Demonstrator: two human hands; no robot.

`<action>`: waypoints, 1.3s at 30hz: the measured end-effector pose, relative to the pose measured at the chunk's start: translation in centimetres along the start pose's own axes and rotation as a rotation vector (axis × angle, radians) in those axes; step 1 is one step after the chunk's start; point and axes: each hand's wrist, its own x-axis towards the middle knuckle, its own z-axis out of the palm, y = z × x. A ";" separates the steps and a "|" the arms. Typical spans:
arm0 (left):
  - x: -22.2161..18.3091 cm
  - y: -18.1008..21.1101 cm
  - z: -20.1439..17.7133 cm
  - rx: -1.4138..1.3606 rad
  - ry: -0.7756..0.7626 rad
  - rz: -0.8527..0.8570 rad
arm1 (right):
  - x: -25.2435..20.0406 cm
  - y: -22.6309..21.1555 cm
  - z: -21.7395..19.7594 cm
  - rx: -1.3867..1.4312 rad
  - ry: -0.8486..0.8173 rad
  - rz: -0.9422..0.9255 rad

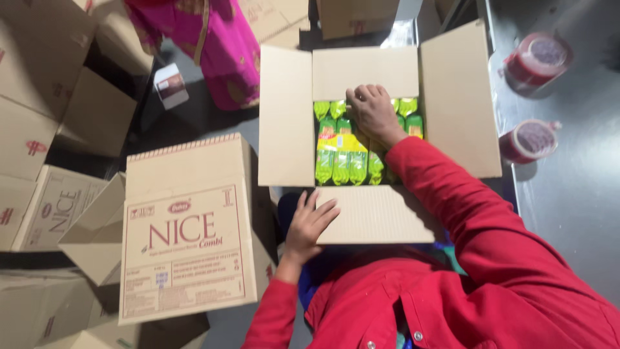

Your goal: The person packs green-wrapped food items into cardboard boxes and seals them with red tape.

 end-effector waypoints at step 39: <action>7.3 -2.9 7.6 0.273 -0.273 -0.390 | -11.2 4.3 -5.9 0.369 0.009 0.517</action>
